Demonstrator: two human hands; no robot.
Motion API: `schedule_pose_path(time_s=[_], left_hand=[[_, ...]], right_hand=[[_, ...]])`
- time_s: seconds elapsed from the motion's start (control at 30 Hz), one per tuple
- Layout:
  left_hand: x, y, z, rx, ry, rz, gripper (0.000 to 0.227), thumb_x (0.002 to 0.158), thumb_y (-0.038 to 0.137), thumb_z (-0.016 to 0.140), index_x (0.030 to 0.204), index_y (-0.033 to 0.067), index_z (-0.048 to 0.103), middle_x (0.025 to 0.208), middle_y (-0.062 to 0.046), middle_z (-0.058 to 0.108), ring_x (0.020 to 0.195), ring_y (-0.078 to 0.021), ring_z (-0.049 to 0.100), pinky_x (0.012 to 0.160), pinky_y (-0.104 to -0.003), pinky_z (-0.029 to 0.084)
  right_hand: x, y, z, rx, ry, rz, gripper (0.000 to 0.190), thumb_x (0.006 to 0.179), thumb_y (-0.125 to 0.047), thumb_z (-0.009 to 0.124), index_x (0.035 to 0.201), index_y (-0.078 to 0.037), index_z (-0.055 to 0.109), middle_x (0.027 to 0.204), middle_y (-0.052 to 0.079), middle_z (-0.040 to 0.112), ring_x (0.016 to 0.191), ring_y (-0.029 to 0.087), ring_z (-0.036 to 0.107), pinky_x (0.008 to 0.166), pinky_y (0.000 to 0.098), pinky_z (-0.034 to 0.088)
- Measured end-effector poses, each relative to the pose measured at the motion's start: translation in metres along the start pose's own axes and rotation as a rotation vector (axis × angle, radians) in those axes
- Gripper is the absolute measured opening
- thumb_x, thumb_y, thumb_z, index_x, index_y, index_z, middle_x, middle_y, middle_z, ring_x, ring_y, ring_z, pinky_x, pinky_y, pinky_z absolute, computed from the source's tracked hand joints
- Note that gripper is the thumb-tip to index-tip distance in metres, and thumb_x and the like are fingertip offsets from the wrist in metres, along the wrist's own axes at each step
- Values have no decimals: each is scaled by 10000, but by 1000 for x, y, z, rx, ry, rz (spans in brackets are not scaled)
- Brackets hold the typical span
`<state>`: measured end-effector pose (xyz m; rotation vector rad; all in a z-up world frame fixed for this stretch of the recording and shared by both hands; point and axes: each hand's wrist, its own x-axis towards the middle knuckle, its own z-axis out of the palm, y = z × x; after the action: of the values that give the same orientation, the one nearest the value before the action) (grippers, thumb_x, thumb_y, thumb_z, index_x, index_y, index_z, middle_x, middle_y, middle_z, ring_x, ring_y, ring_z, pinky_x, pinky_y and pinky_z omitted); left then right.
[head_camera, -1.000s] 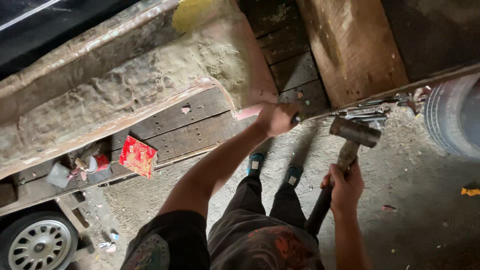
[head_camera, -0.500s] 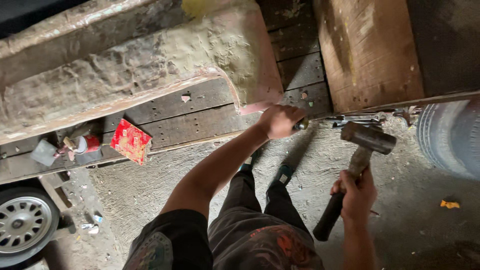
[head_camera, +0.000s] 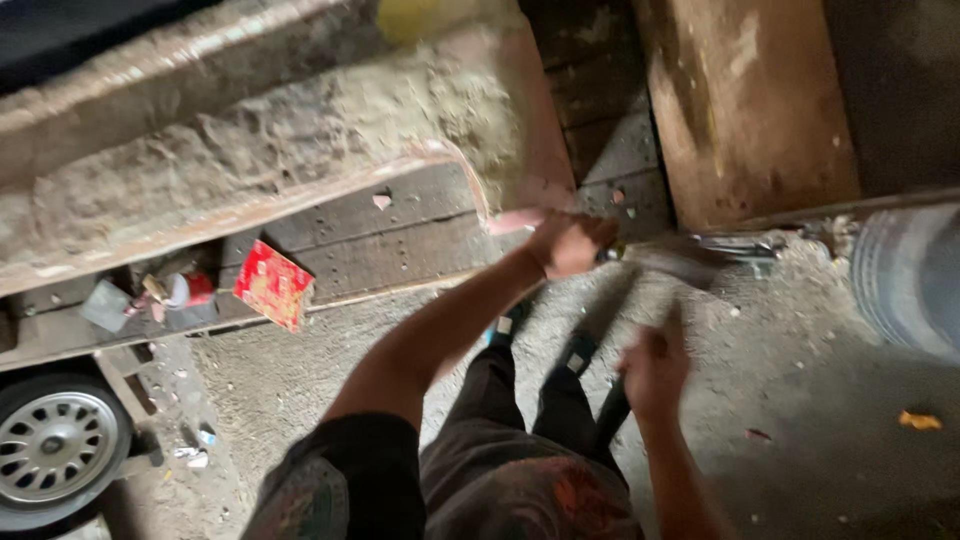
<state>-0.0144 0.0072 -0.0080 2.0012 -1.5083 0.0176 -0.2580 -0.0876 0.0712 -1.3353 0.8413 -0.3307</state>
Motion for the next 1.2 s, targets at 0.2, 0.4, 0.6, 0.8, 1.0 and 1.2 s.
schedule_pose_path(time_s=[0.2, 0.4, 0.6, 0.8, 1.0, 1.2], left_hand=[[3, -12, 1, 11, -5, -6, 197, 962, 241, 623, 1020, 57, 580, 744, -105, 678, 635, -262, 701, 521, -414, 558], [7, -9, 8, 67, -128, 35, 236, 991, 289, 634, 1015, 57, 596, 723, -107, 667, 620, -244, 694, 535, -392, 577], [9, 7, 22, 129, 36, 178, 381, 857, 390, 697, 1003, 59, 576, 795, -105, 677, 713, -233, 707, 579, -360, 598], [-23, -4, 25, -2, 89, 119, 262, 931, 206, 783, 1057, 108, 575, 887, -61, 679, 824, -221, 720, 753, -369, 640], [-63, 20, 12, -101, 135, 3, 391, 802, 171, 857, 1079, 96, 591, 987, -82, 694, 939, -242, 719, 864, -385, 644], [-74, 36, -25, -74, 166, -126, 397, 764, 155, 866, 1075, 90, 628, 1044, -79, 704, 998, -248, 715, 930, -404, 617]], right_hand=[[23, 24, -20, 176, 139, -105, 113, 1053, -49, 662, 996, -28, 567, 750, 35, 574, 605, 139, 561, 567, 352, 504], [20, 10, -5, -128, 18, -178, 202, 1049, 6, 619, 1232, -47, 551, 766, 85, 589, 612, 180, 587, 579, 373, 522], [15, -39, -22, 113, 198, -90, 586, 1024, 28, 544, 1582, -71, 396, 868, 33, 590, 596, 144, 539, 549, 369, 501], [-5, -47, -28, 124, 145, -16, 597, 1025, 21, 558, 1601, -58, 428, 826, 37, 536, 598, 147, 535, 539, 375, 495], [2, -40, -57, 74, 17, 40, 475, 982, 28, 570, 1444, -31, 478, 810, 41, 564, 577, 166, 547, 521, 390, 489], [33, -58, -88, -10, -251, 66, 427, 979, 10, 625, 1401, -7, 557, 716, 50, 485, 554, 183, 543, 520, 384, 496]])
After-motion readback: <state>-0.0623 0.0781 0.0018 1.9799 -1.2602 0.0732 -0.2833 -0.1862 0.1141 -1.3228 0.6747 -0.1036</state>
